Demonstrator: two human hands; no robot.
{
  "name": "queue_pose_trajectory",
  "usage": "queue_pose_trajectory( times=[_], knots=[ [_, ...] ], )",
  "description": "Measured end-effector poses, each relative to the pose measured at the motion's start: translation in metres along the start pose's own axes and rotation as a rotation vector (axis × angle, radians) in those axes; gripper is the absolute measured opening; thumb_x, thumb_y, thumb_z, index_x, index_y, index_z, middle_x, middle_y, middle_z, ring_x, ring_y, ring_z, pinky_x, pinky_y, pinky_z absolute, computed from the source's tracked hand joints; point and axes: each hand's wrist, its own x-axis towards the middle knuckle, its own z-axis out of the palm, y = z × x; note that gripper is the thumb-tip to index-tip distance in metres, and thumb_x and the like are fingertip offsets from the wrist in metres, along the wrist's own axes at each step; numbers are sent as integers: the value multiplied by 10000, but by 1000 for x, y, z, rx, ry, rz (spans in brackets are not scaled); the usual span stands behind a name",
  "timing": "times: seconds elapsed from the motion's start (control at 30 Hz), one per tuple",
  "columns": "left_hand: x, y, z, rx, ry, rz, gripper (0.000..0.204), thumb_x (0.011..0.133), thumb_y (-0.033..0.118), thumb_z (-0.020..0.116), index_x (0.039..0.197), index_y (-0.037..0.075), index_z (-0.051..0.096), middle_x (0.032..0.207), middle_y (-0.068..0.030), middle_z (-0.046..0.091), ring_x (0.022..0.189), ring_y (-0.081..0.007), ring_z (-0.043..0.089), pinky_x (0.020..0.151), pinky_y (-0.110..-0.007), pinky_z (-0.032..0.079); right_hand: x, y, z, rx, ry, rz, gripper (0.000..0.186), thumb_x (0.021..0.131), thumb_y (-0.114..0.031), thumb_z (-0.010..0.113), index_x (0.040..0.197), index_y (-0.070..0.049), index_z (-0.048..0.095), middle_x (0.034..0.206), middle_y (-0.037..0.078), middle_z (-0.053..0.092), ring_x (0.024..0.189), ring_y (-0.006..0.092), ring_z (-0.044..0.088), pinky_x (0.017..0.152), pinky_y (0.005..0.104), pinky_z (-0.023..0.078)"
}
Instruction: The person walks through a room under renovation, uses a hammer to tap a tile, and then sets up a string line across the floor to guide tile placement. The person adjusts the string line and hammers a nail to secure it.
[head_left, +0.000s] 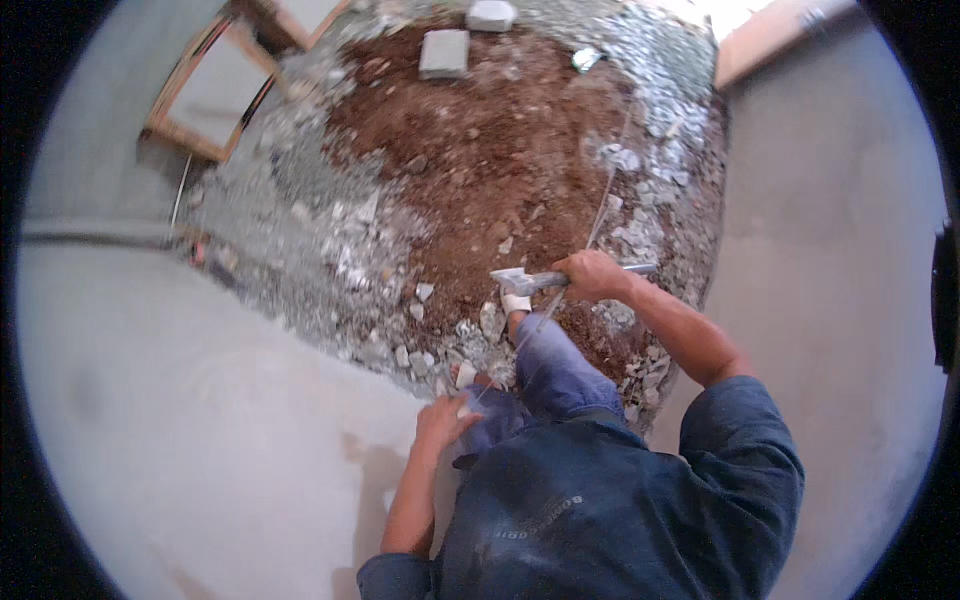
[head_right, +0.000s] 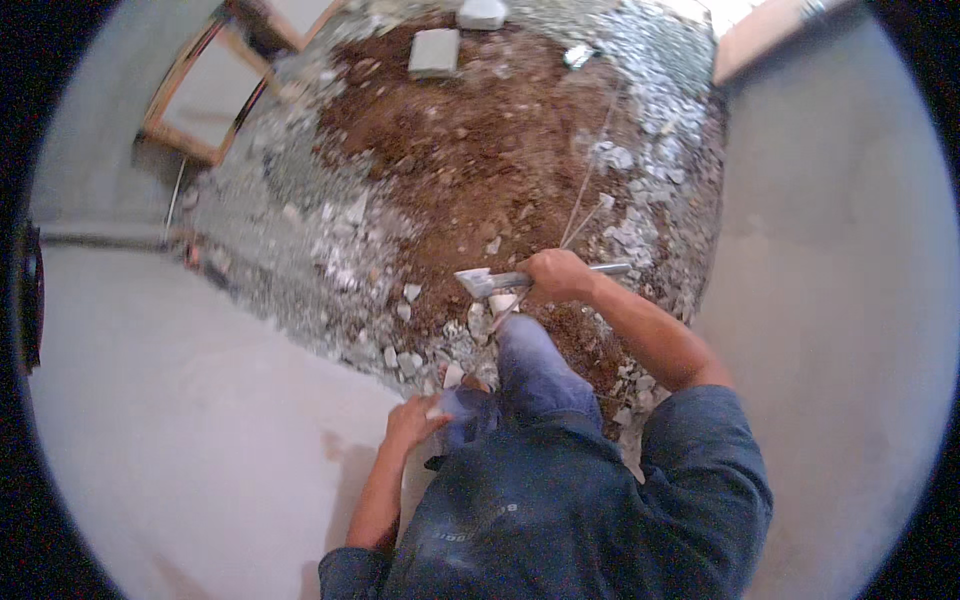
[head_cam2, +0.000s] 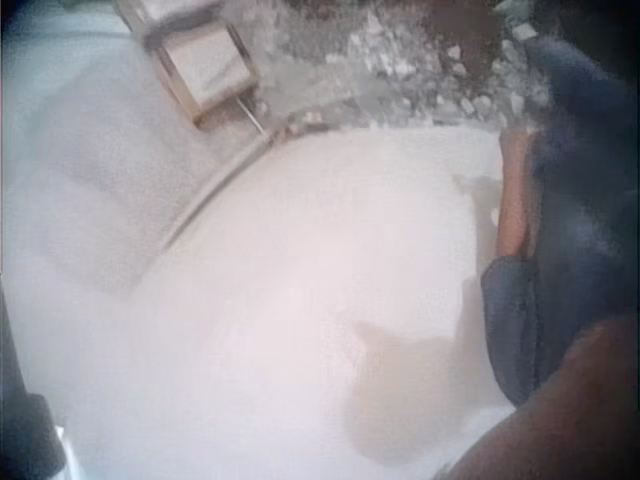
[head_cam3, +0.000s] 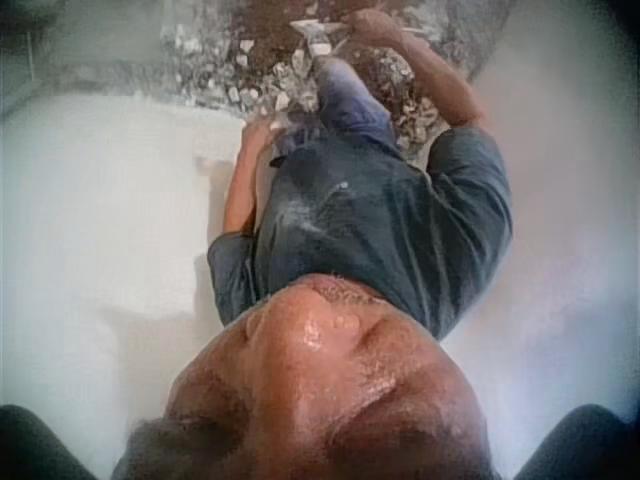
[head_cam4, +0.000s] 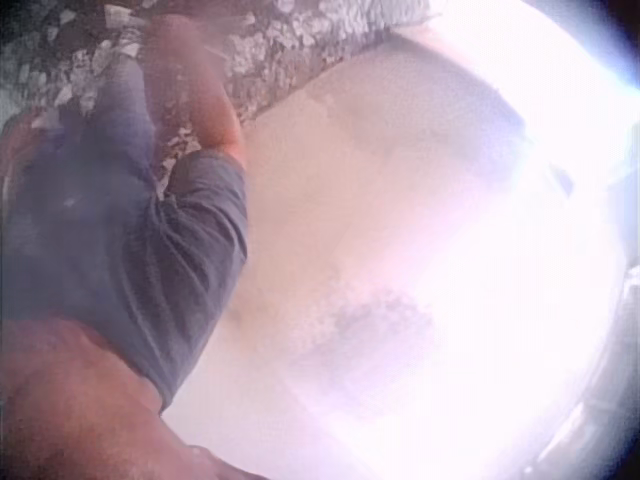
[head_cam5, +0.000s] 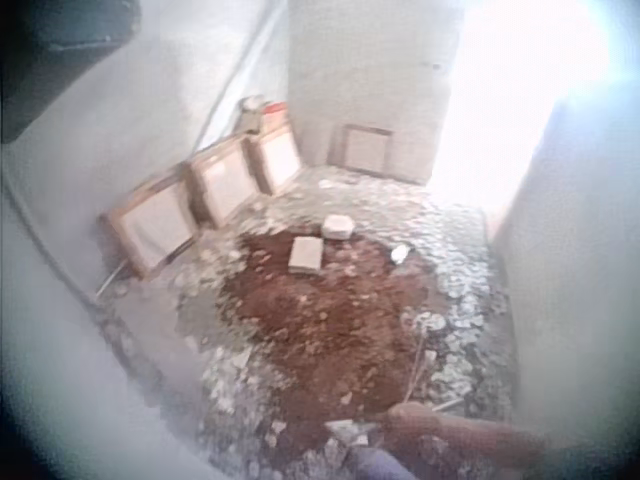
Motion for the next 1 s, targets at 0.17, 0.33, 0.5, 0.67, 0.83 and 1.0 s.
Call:
queue_pose_trajectory(
  times=[0.17, 0.33, 0.5, 0.67, 0.83, 1.0],
  knots=[
    [21, 3, 5, 170, 14, 175, 406, 871, 442, 586, 1231, 254, 595, 911, -131, 600, 775, -357, 621, 667, -454, 494, -32, 32, -30, 295, 125, 122, 327, 707, -285, 715, 968, -93, 674, 823, 184, 667, 784, 377, 638, 712, 458, 497],
    [18, 10, -13, 269, 72, 301, 407, 858, 409, 603, 1250, 304, 570, 762, -120, 511, 658, -324, 588, 583, -454, 479, -73, 62, -52, 775, 398, 298, 247, 763, -273, 741, 887, -73, 668, 768, 112, 681, 736, 233, 659, 679, 393, 486],
    [37, 13, -37, 256, 74, 411, 365, 887, 380, 575, 1241, 290, 575, 752, -128, 515, 638, -342, 578, 581, -465, 470, -101, 73, -89, 927, 821, 476, 163, 840, -187, 713, 818, -41, 645, 684, 10, 603, 573, 84, 564, 501, 249, 452],
    [54, 1, -39, 306, -161, 418, 382, 924, 440, 488, 1241, 244, 577, 815, -165, 563, 702, -364, 605, 645, -480, 481, -138, 24, -111, 1109, 1398, 360, 193, 893, -216, 655, 800, -58, 594, 639, -2, 543, 489, 74, 476, 436, 229, 381],
    [53, -31, -41, 282, -229, 336, 397, 943, 463, 432, 1169, 203, 628, 889, -181, 612, 779, -377, 625, 683, -472, 490, -189, -36, -130, 1203, 1843, 350, 201, 904, -251, 638, 791, -101, 566, 627, -5, 545, 460, 63, 455, 387, 215, 354],
    [55, -54, -44, 357, -207, 517, 325, 937, 381, 456, 1087, 181, 665, 844, -164, 646, 811, -362, 637, 695, -471, 491, -290, -89, -155, 1153, 2113, 100, 256, 920, -347, 609, 817, -130, 520, 646, -12, 520, 437, 28, 410, 368, 167, 330]
  ],
)
